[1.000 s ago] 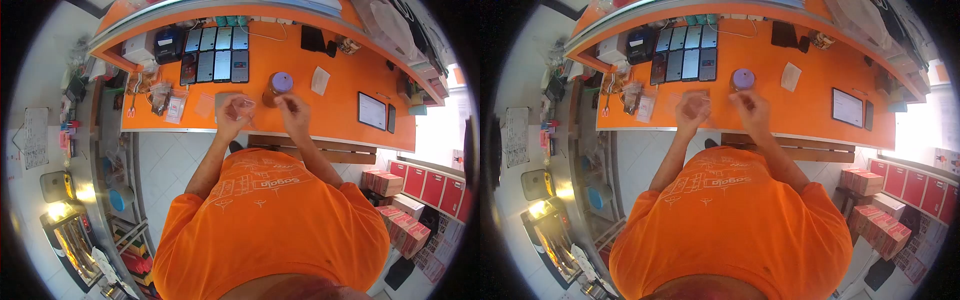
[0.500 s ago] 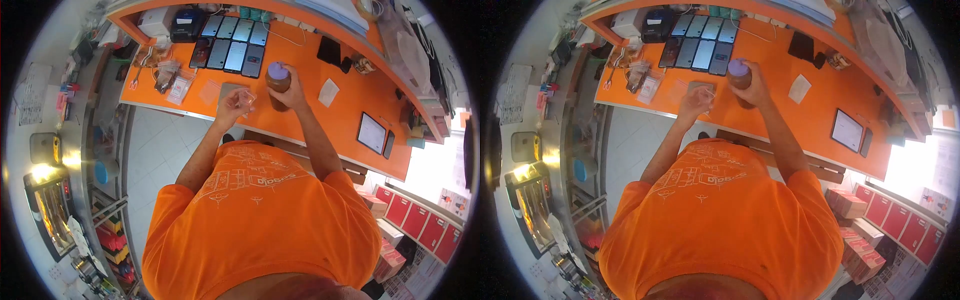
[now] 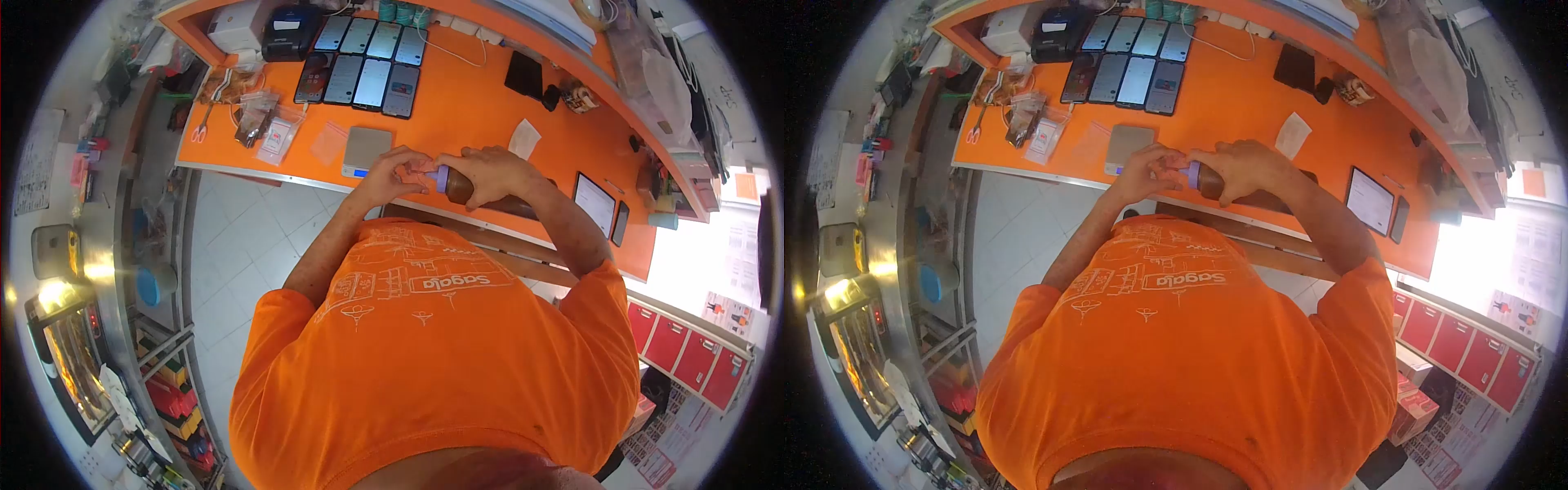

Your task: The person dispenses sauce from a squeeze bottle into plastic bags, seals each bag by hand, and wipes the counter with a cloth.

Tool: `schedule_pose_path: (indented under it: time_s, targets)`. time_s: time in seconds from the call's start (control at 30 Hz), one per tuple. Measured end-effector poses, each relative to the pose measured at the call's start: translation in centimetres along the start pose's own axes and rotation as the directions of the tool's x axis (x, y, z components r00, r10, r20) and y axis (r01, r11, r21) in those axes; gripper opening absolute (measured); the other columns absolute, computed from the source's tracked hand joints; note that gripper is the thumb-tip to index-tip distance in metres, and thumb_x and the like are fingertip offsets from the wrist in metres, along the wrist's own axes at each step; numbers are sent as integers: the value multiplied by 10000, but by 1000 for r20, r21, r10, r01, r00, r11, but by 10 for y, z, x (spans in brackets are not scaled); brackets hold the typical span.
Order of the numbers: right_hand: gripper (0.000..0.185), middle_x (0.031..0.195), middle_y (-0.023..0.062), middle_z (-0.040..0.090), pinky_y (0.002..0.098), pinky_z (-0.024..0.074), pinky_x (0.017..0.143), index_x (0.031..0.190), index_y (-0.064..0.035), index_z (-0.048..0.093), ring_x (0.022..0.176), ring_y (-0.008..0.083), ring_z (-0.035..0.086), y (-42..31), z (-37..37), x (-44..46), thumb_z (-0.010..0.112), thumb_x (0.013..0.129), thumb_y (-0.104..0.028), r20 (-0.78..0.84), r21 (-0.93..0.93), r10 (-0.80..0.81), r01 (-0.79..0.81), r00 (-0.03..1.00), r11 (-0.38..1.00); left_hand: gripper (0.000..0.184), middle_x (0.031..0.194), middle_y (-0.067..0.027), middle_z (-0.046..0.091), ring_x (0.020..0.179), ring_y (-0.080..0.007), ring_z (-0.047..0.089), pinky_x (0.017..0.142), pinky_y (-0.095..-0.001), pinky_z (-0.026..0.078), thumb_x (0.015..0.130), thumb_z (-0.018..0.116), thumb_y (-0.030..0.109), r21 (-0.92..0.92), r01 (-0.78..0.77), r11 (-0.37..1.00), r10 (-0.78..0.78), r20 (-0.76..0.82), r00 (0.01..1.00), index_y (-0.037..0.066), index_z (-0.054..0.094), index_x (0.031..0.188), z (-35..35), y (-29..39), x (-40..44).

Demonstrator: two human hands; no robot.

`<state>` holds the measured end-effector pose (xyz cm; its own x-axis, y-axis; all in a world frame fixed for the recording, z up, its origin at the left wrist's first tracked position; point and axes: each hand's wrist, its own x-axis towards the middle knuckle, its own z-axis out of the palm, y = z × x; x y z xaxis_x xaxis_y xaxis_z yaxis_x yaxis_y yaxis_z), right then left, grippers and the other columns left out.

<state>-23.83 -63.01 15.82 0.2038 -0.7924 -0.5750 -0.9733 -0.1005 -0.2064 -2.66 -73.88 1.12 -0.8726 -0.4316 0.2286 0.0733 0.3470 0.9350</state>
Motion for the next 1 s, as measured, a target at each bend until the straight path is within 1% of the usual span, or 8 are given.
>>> schedule_pose_path:
  time_s: [0.07,0.27,0.5,0.6,0.77,0.87,0.97,1.0]
  targets:
    - [978,1142,187,651,479,552,862,1507,-276,401,1012,386,673,2,0,-1,859,645,-326,49,3,23,-23,999,1000,580,1155,-79,671,1026,-200,647,842,-330,550,691,932,84,-139,15,990,-17,-12,1000,59,668,1207,8,-12,1]
    - [983,1129,181,661,489,551,850,1501,-258,408,1010,390,677,-11,-10,-10,877,640,-340,61,-39,62,-59,996,997,544,1094,-58,684,957,-181,656,763,-306,550,688,933,105,-64,3,998,-5,-32,999,64,696,1176,7,-8,4]
    - [932,1122,194,629,505,532,841,1447,-315,405,1022,420,659,-4,-6,1,888,649,-309,97,7,66,-67,993,998,565,1153,-80,681,1016,-197,662,830,-320,564,678,937,73,-123,2,992,-6,-27,1000,52,683,1182,7,-13,4]
    - [974,1089,183,678,491,555,842,1477,-239,426,1018,390,676,-14,-17,-4,885,622,-324,47,-49,55,-53,997,997,555,1163,-83,681,1033,-202,667,843,-324,574,681,931,59,-81,33,996,-34,-13,999,48,683,1178,3,-10,3]
    - [914,1145,185,627,499,535,839,1446,-320,406,1029,403,664,-5,-8,6,884,667,-329,66,-6,51,-50,997,999,582,1084,-66,680,926,-177,651,765,-303,541,666,940,89,-86,-57,995,50,-86,995,48,680,1185,3,-14,3]
    - [912,1175,180,612,503,535,851,1444,-320,409,1036,395,661,-12,-15,5,884,666,-322,57,36,58,-60,997,998,561,1076,-45,682,910,-154,642,761,-285,531,678,938,85,-185,-8,983,-12,-107,994,39,682,1175,2,-21,-2]
    - [905,1223,168,596,498,535,886,1440,-300,423,1077,396,648,-13,-15,5,886,662,-306,-31,169,8,-2,999,986,523,1185,-91,657,1036,-189,667,847,-327,590,784,816,-62,-304,13,953,-45,-100,994,32,604,1253,-5,-30,-9]
    - [902,1241,164,591,495,535,901,1439,-290,429,1095,397,642,-10,-13,7,887,661,-301,-77,218,-20,37,997,975,507,1141,-78,664,984,-158,652,781,-299,569,777,837,-37,-359,27,933,-85,-145,986,32,616,1228,-7,-28,-9]
